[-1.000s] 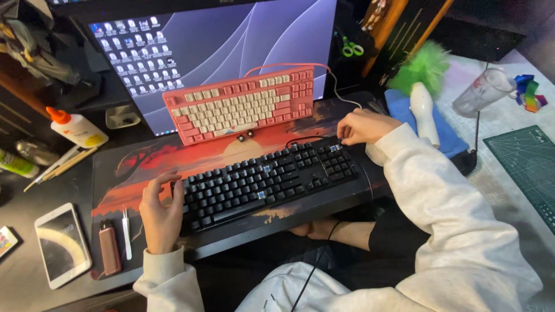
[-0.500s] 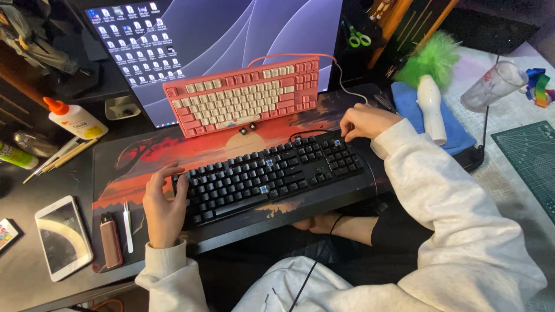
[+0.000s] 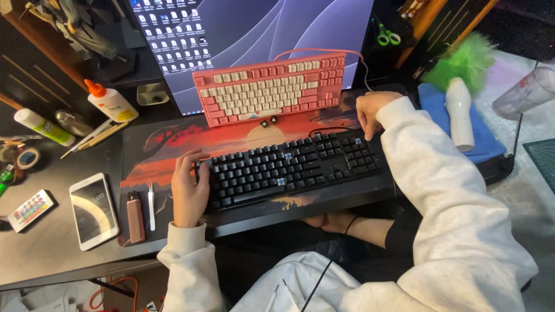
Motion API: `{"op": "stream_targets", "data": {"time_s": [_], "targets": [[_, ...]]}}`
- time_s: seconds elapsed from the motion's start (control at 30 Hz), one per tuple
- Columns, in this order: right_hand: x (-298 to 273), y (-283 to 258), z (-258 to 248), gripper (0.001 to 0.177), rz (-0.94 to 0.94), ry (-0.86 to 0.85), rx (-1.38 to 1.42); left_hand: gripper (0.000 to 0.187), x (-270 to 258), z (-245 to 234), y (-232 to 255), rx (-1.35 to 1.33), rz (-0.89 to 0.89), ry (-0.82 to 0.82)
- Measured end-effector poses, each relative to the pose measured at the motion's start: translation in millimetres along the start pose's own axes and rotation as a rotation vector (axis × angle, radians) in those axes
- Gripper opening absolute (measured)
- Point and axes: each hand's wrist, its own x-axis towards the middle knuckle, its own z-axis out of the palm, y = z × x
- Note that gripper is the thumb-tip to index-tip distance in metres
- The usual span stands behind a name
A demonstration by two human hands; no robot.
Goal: Replacing keycaps on a mechanical keyboard by picking them up and pressing them onto switches.
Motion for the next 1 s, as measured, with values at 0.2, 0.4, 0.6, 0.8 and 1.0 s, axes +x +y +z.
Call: {"op": "stream_targets", "data": {"time_s": [0.2,0.4,0.6,0.8,1.0], "targets": [[-36.1,-3.0,-6.8,0.018,0.043,0.047,0.157,0.022,5.4,-2.6,0.2,-0.026,-0.007,-0.013],[-70.0,-52.4,-15.2,0.019,-0.166,0.511,0.259,0.022,6.0,-0.5,-13.2,-0.010,0.008,-0.023],[13.5,-118.5,25.4,0.031,-0.572,0.846,-0.055,0.021,8.0,1.5,-19.0,0.010,0.023,0.004],[91.9,-160.8,36.1,0.021,-0.630,1.098,-0.478,0.021,8.0,3.8,-25.6,0.012,0.010,-0.009],[115.3,-170.5,25.0,0.007,-0.722,1.177,-0.571,0.022,6.9,2.8,-14.6,0.017,-0.021,-0.021]]}}
